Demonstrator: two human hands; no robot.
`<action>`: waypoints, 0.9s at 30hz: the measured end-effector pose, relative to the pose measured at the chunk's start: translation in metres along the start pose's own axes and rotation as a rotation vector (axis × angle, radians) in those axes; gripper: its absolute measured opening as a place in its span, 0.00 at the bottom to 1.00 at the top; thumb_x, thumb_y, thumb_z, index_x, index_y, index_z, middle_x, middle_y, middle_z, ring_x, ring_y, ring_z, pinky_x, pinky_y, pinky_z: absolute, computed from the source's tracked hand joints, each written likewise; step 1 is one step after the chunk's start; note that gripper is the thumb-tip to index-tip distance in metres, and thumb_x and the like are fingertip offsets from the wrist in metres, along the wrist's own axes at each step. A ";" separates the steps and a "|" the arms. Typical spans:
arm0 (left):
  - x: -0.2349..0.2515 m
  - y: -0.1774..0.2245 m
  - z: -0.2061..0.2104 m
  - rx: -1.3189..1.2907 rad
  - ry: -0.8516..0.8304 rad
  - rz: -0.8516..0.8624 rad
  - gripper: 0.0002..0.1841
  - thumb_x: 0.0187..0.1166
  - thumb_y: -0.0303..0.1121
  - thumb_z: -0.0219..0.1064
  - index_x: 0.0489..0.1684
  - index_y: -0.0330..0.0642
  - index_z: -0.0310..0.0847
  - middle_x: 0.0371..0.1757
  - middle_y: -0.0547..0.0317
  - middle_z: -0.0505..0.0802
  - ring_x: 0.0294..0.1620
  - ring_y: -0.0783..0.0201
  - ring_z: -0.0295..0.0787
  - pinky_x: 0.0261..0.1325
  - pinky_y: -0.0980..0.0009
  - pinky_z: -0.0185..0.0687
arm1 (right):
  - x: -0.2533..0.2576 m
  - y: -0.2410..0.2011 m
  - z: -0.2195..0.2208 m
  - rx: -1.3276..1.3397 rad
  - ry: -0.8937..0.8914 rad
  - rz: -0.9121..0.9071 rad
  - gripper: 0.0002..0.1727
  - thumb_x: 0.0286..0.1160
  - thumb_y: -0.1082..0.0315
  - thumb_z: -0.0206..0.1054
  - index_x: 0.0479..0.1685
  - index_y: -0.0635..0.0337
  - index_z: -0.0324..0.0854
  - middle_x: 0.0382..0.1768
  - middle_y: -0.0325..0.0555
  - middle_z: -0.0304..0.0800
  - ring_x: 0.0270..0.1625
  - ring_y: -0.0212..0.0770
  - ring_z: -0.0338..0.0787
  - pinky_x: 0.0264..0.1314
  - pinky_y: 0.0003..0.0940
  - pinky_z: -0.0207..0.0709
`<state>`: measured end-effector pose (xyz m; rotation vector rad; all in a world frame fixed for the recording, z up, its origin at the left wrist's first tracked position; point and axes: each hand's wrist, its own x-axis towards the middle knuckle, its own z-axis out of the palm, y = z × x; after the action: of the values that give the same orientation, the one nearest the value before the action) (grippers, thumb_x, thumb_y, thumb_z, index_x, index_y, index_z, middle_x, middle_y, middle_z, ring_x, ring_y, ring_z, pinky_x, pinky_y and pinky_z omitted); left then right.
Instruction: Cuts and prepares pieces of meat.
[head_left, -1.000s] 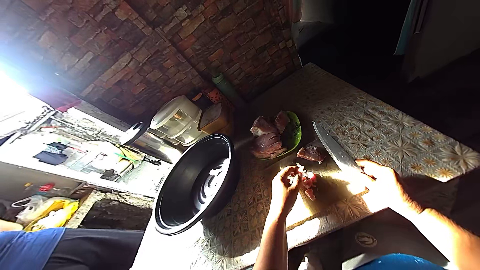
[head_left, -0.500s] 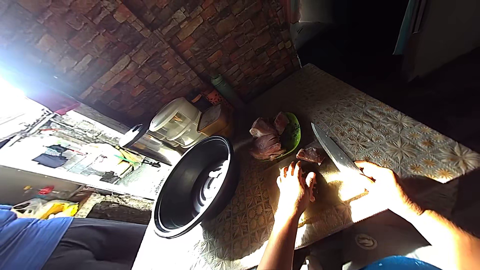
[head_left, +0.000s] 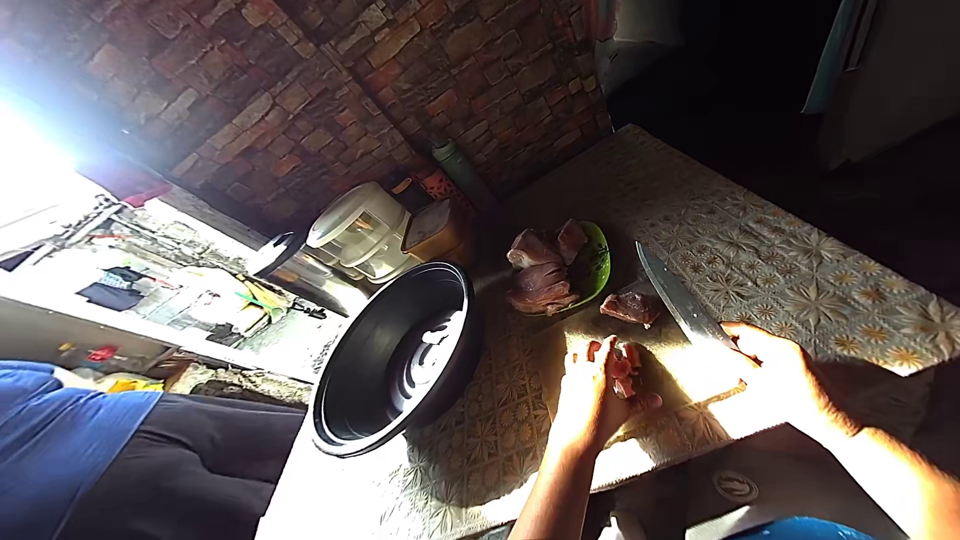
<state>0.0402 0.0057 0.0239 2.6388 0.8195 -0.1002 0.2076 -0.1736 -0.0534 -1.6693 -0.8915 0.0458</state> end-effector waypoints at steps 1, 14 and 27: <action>0.003 0.002 0.002 0.022 0.002 -0.004 0.55 0.57 0.66 0.81 0.89 0.47 0.67 0.75 0.41 0.82 0.77 0.38 0.74 0.77 0.44 0.73 | 0.000 0.001 0.001 0.000 0.000 0.003 0.16 0.72 0.69 0.65 0.53 0.71 0.88 0.28 0.47 0.89 0.24 0.26 0.83 0.30 0.22 0.80; 0.007 0.020 0.030 0.209 0.219 0.088 0.23 0.89 0.52 0.52 0.69 0.52 0.85 0.60 0.48 0.90 0.60 0.50 0.88 0.59 0.55 0.85 | 0.000 -0.001 0.004 -0.055 0.009 0.023 0.19 0.70 0.68 0.64 0.53 0.74 0.87 0.25 0.48 0.87 0.20 0.29 0.82 0.25 0.25 0.79; 0.024 -0.002 -0.002 -0.203 0.019 -0.018 0.12 0.74 0.36 0.68 0.49 0.41 0.90 0.48 0.51 0.94 0.53 0.57 0.92 0.60 0.56 0.84 | 0.001 -0.001 0.006 -0.059 0.034 0.016 0.19 0.72 0.65 0.65 0.52 0.74 0.87 0.22 0.45 0.86 0.18 0.26 0.80 0.22 0.23 0.77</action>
<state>0.0589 0.0205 0.0208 2.4457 0.8148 0.0041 0.2049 -0.1681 -0.0545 -1.7271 -0.8609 0.0027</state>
